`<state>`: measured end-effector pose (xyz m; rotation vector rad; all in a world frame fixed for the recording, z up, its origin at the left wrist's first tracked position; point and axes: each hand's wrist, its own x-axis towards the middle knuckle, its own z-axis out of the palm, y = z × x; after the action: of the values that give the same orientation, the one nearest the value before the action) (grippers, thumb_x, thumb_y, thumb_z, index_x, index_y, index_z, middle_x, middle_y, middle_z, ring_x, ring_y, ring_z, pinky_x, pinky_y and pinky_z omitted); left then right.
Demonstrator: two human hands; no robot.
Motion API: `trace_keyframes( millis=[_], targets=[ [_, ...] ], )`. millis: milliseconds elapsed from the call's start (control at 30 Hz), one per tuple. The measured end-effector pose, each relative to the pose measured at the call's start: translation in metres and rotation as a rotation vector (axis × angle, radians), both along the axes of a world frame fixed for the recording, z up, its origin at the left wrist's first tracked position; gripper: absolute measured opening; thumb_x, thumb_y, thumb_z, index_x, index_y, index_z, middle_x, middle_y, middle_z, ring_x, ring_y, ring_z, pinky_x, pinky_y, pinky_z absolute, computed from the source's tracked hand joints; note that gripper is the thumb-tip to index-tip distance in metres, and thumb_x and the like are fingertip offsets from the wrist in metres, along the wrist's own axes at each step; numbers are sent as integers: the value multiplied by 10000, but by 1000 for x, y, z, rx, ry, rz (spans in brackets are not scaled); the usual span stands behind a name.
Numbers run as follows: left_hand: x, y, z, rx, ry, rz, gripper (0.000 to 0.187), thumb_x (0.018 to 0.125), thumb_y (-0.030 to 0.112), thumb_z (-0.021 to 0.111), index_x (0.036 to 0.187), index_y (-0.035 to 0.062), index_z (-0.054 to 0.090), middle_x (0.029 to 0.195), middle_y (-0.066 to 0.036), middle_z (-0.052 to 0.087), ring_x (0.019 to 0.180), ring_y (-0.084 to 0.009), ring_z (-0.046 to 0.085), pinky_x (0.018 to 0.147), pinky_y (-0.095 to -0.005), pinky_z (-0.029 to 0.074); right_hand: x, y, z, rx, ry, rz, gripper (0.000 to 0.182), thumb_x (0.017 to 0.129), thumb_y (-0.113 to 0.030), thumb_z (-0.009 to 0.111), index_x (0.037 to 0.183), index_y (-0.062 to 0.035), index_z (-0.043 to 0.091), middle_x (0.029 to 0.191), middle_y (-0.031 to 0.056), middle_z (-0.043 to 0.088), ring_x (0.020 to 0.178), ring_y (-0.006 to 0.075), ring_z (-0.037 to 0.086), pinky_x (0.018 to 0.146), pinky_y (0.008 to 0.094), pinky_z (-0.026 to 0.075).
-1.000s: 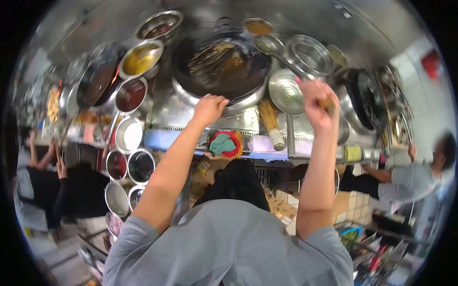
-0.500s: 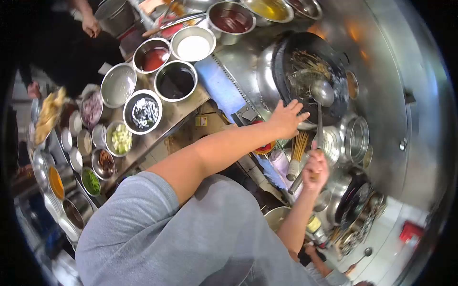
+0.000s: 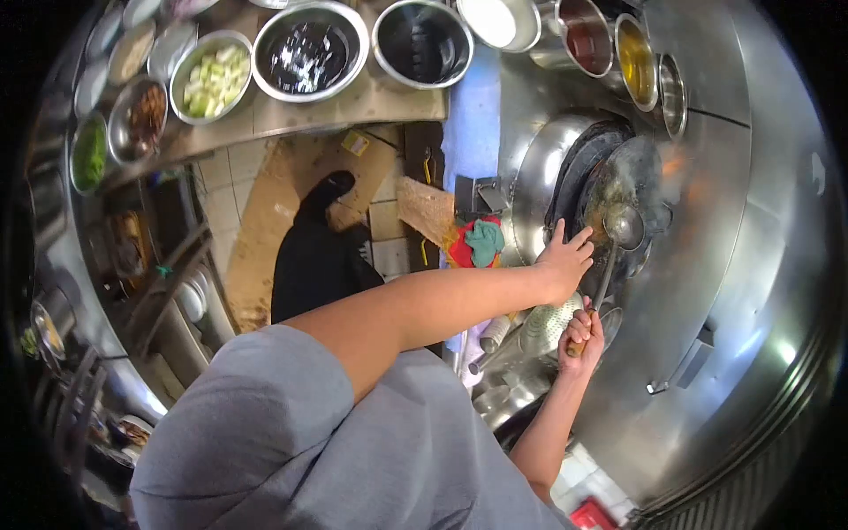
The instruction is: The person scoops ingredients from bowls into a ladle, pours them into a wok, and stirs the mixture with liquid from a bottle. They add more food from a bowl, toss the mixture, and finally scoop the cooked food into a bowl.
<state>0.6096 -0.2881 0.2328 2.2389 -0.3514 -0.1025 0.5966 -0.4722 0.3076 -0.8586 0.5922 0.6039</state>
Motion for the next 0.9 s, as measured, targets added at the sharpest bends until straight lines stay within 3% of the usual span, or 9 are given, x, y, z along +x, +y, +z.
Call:
trace_keyframes(
  millis=[267,400,467,567,633,700,767,833,900],
  targets=[
    [-8,16,18,36,-4,86,571,678,261,649,1233,204,532,1356,-39,382,1302,-305,274,1023,-663,86,3,-27,57,-799,-252,224,221,923,-143,442,1112,-44,500,645,-10,435,434,40,390,344,181,343],
    [-2,5,34,299,-60,22,553,761,323,626,1282,230,464,1387,-47,347,1320,-329,245,1018,-671,98,-31,-70,5,294,-306,31,369,911,-132,474,1261,-61,382,664,4,457,438,57,397,354,189,345],
    [5,-10,34,353,-166,47,473,755,354,629,1183,181,532,1296,-95,407,1305,-343,250,1013,-668,120,-55,-35,-10,-615,-425,-10,469,902,-107,487,1324,-46,291,665,9,448,437,68,403,364,212,347],
    [33,-15,19,360,-417,-49,271,780,343,600,932,120,622,930,-88,595,1005,-259,537,960,-598,281,-86,-55,16,-461,-419,-172,550,897,-94,492,1373,-58,218,665,14,454,434,77,412,371,236,349],
    [54,-8,12,292,-584,-233,234,814,357,564,807,134,635,777,-64,605,839,-253,585,725,-449,434,-100,-82,19,-547,-463,-281,560,895,-91,492,1381,-67,214,672,18,462,435,83,417,373,241,353],
    [65,-7,-1,234,-523,-331,223,802,343,598,789,121,618,726,-91,585,751,-308,570,642,-455,444,-118,-113,24,-769,-500,-362,581,886,-90,503,1390,-58,214,660,12,457,432,79,408,376,227,351],
    [61,-11,6,141,-474,-328,167,806,277,604,795,111,621,712,-99,576,710,-310,547,671,-434,429,-116,-148,24,-1195,-497,-347,582,864,-94,517,1376,-36,246,720,91,567,518,199,559,460,322,453],
    [58,-15,15,128,-440,-352,148,807,260,604,818,115,631,705,-97,573,701,-304,536,678,-426,424,-93,-192,-11,-2023,-393,-362,504,822,-98,526,1290,-11,361,847,208,623,717,365,622,642,436,495],
    [56,-11,13,121,-393,-344,146,806,232,606,893,131,665,683,-89,563,686,-288,511,683,-404,417,-68,-206,9,-1882,25,-310,354,783,-75,507,1117,35,460,938,292,596,909,467,558,810,501,441]
  ],
)
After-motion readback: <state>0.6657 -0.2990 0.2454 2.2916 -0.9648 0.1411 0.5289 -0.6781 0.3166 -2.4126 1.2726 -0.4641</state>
